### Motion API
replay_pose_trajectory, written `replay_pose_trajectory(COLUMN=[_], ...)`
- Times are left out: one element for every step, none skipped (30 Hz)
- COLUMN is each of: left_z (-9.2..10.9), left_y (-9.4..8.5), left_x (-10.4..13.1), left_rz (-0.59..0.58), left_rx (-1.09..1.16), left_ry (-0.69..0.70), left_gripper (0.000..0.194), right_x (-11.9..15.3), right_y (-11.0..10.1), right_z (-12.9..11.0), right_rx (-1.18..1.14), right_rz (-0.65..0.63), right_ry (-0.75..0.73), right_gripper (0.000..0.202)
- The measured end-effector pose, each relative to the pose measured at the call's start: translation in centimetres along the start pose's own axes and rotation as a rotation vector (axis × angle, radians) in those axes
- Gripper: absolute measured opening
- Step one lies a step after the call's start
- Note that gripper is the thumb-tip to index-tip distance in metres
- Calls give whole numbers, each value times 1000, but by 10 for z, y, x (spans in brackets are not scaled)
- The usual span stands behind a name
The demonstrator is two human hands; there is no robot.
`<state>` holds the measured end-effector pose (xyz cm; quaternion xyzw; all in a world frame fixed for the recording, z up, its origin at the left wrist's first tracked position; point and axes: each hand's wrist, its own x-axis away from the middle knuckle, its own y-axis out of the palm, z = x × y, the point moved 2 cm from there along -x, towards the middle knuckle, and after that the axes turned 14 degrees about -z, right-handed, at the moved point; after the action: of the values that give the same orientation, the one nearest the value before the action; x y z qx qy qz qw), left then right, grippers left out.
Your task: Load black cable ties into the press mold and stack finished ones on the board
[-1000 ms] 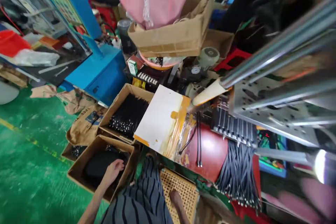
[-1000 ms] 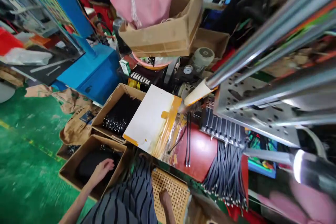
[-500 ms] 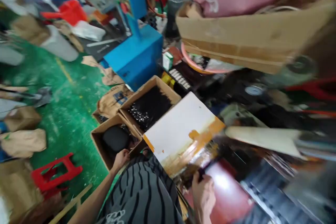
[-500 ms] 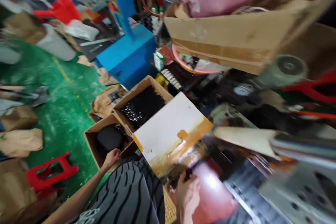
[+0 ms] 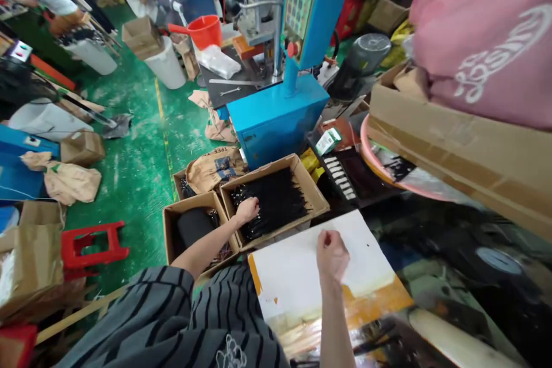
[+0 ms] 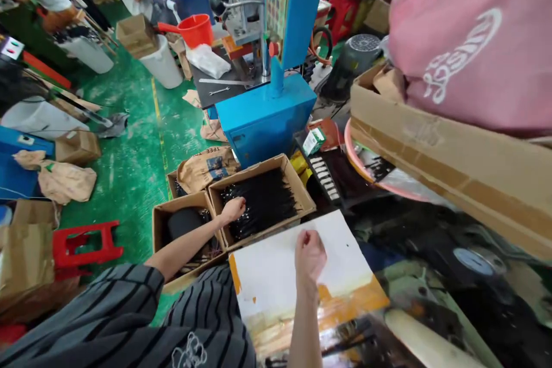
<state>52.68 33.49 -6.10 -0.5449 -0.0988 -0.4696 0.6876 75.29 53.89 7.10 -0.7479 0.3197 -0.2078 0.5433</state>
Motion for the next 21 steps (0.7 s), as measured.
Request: replay_pose_trajectory(left_z=[6,11,15,17,18,19,18,17,16,14,13,13,12,12,12,12,12,11,10,9,7], left_y=[-4,-7,-10,-11,-11,-10,-8,-6,-3,0,2,4,5,4,2,-1,-4,-9,-14,-20,-26], left_x=[-20,-40,-61,-82,-103,-123,-141,-157,-170,-180,-187,-190,-191,-189,-185,-180,-175,-170,-165,-161,-157], left_rz=[15,28,38,41,36,24,4,-22,-53,-87,-122,-156,-186,-212,-235,-256,-277,-297,-315,-330,-342], left_rx=[-29,-57,-82,-104,-122,-135,-142,-145,-142,-134,-122,-108,-92,-75,-60,-45,-32,-21,-10,0,10], left_ry=[-6,-17,-33,-54,-78,-104,-129,-151,-168,-180,-185,-184,-180,-173,-164,-151,-135,-114,-90,-63,-35], left_gripper=[36,40,45,48,51,53,53,52,51,50,49,47,46,45,44,42,40,38,36,34,33], right_x=[-11,-17,-20,-21,-20,-18,-17,-17,-17,-17,-17,-17,-17,-17,-16,-15,-15,-14,-14,-14,-14], right_y=[8,13,17,20,21,22,23,23,24,25,26,26,27,28,28,29,29,29,28,28,28], right_z=[-1,-2,-1,0,2,3,5,6,6,7,7,8,9,10,10,11,12,12,12,12,11], right_rx=[34,69,101,129,157,188,223,258,290,312,320,315,306,296,288,285,285,284,283,282,279], right_rz=[16,34,51,63,71,76,77,68,50,27,1,-27,-52,-71,-86,-97,-104,-105,-100,-93,-87], right_ry=[-15,-25,-35,-45,-57,-69,-78,-83,-82,-75,-61,-43,-26,-13,-2,6,10,12,13,14,14], right_gripper=[36,35,33,31,29,27,25,24,23,23,23,23,24,24,24,24,24,23,23,23,24])
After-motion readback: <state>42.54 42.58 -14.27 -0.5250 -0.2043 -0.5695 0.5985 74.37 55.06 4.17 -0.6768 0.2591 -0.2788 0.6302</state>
